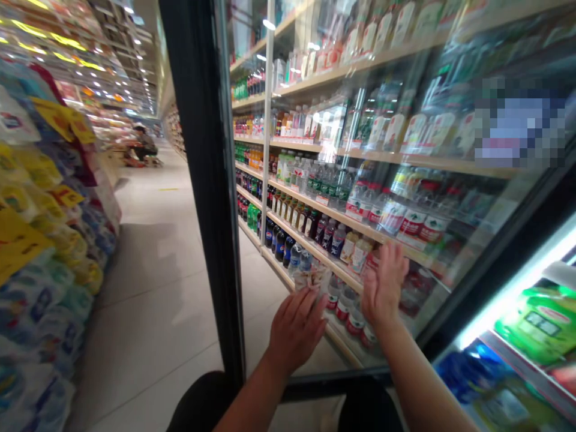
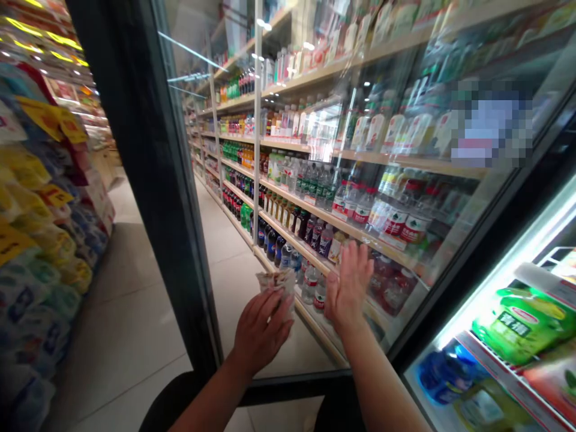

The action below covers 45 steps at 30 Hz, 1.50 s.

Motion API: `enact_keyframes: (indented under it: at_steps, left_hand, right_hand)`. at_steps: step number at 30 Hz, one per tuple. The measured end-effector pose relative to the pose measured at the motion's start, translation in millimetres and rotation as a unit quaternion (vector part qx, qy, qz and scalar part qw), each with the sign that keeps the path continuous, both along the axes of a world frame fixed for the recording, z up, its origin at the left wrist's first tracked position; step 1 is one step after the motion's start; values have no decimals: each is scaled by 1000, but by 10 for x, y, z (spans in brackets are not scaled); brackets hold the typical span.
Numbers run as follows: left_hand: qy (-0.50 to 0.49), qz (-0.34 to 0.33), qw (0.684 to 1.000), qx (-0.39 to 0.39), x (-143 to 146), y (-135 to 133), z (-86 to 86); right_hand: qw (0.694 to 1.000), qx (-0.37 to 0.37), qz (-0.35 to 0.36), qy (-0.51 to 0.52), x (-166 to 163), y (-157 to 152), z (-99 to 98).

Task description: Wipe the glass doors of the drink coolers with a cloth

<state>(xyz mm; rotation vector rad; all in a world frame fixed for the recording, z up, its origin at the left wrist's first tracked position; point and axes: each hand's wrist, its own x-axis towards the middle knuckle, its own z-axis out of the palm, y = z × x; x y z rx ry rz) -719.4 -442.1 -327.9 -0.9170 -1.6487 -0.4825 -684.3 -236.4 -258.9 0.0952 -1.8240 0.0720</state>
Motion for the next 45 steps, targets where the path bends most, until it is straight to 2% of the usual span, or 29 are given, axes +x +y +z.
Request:
enact_keyframes:
  at_steps: [2, 4, 6, 9, 11, 13, 17, 19, 23, 25, 27, 29, 31, 33, 35, 37, 39, 43, 45]
  left_hand:
    - [17, 29, 999, 22, -8, 24, -102]
    - [40, 58, 997, 26, -62, -2, -108]
    - [58, 97, 993, 42, -155, -75, 34]
    - [52, 164, 979, 107, -297, -191, 400]
    - [41, 182, 974, 130, -338, -217, 556]
    - [35, 178, 976, 123, -320, -188, 534]
    - [42, 126, 990, 38, -212, -64, 213]
    - [42, 109, 993, 9, -185, -20, 183]
    - [55, 116, 991, 22, -203, 45, 469]
    - [55, 114, 991, 33, -201, 105, 558]
    - [39, 98, 994, 26, -176, 185, 524]
    - [37, 64, 997, -15, -142, 255, 443]
    - [56, 36, 996, -66, -125, 280, 434]
    - [71, 34, 994, -81, -140, 243, 552]
    - [70, 55, 994, -58, -182, 160, 733]
    - [63, 77, 995, -23, -225, 65, 839]
    - [53, 90, 995, 7, -246, -12, 766]
    - [16, 83, 996, 3, -217, -125, 244]
    - [5, 86, 996, -13, -204, -181, 73]
  right_hand:
    - [996, -4, -86, 14, -84, 136, -95]
    - [993, 29, -117, 11, -146, 214, -192]
    - [992, 44, -121, 7, -172, 243, -257]
    - [992, 46, -117, 8, -169, 242, -286]
    - [992, 46, -116, 11, -167, 235, -282]
    - [992, 42, -119, 13, -170, 225, -276]
    - [991, 44, -124, 19, -170, 194, -258]
    - [991, 47, -124, 21, -162, 179, -247]
    - [991, 45, -124, 21, -153, 172, -244]
    - [991, 40, -124, 18, -157, 175, -254]
    - [992, 39, -122, 18, -162, 177, -263]
    - [993, 39, -114, 15, -163, 176, -267]
    - [993, 37, -108, 14, -159, 173, -263]
    - [993, 36, -108, 15, -151, 171, -255]
    - [993, 38, -112, 16, -143, 168, -246]
    - [992, 42, -117, 18, -137, 163, -240]
    - [992, 42, -120, 22, -134, 156, -236]
    - [992, 38, -121, 22, -135, 146, -236]
    - [992, 41, -121, 23, -139, 149, -238]
